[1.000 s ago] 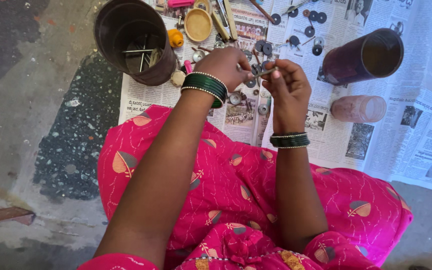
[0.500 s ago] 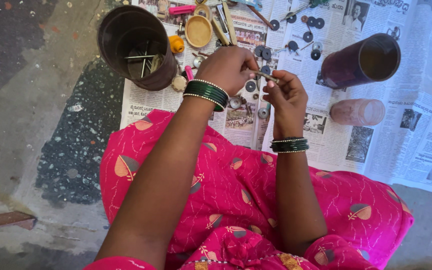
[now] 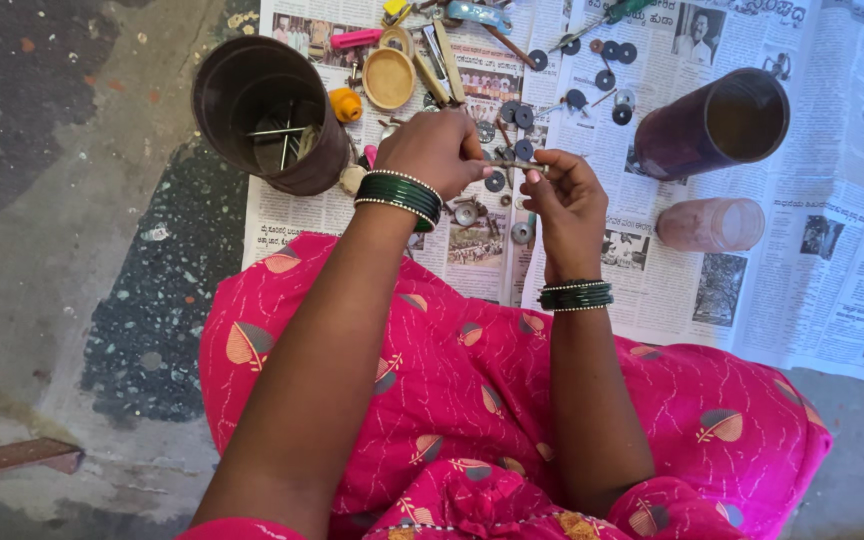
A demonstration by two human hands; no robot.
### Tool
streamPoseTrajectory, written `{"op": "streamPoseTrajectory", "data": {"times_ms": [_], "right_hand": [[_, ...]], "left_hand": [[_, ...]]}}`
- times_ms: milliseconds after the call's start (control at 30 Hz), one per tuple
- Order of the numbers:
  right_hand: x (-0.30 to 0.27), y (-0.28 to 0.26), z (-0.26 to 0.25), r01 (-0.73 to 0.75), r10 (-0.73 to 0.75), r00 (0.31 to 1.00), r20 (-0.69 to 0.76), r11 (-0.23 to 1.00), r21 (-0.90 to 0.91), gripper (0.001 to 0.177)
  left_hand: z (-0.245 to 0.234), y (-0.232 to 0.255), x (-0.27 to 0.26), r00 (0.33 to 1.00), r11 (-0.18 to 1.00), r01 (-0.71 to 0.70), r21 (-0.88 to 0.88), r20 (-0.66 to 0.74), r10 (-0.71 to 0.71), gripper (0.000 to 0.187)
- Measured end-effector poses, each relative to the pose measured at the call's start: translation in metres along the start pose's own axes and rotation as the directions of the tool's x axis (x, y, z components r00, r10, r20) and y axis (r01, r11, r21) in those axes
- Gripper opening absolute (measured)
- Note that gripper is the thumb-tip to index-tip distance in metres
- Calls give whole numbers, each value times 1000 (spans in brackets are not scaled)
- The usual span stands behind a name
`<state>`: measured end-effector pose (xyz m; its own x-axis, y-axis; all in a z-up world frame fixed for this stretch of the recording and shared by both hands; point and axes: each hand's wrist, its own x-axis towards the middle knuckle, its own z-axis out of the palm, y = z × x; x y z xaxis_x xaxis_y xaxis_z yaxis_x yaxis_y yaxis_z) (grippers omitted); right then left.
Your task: The person sits on the floor and assembles small metal and wooden components using a wooden stick and a pink-handled tool. They repeatedly pick up parts, apply a substance from a jar, and place items into a metal can.
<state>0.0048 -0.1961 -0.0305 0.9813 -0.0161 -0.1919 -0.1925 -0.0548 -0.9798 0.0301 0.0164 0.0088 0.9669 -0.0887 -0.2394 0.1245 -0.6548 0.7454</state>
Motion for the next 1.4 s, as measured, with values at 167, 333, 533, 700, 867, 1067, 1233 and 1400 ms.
{"op": "streamPoseTrajectory", "data": {"times_ms": [167, 333, 533, 700, 867, 1067, 1233, 1400], "right_hand": [[-1, -1, 1, -6, 6, 1000, 14, 1000, 3, 22], [-1, 0, 0, -29, 29, 1000, 9, 999, -19, 19], [-1, 3, 0, -43, 44, 999, 18, 999, -20, 20], [-1, 5, 2, -47, 49, 998, 27, 997, -53, 21], [-1, 6, 1, -45, 48, 998, 47, 997, -64, 24], [-1, 10, 1, 19, 16, 990, 142, 971, -237, 30], [-5, 14, 3, 91, 0, 980, 201, 891, -444, 22], [-7, 7, 6, 317, -200, 942, 271, 798, -513, 15]], "left_hand": [[0, -2, 1, 999, 999, 17, 36, 46, -19, 23], [1, -2, 1, 997, 997, 36, 65, 61, -40, 26], [4, -5, 2, 993, 996, 41, 84, 105, -50, 25], [4, -7, 2, 991, 996, 54, 71, 119, -62, 20], [4, -7, 1, 995, 997, 43, 61, 84, -48, 20], [5, -7, 2, 997, 998, 31, 57, 75, -35, 22], [11, -9, 7, 991, 999, -23, 35, 136, 18, 31], [19, -15, 10, 991, 998, 10, 67, 135, -19, 31]]}}
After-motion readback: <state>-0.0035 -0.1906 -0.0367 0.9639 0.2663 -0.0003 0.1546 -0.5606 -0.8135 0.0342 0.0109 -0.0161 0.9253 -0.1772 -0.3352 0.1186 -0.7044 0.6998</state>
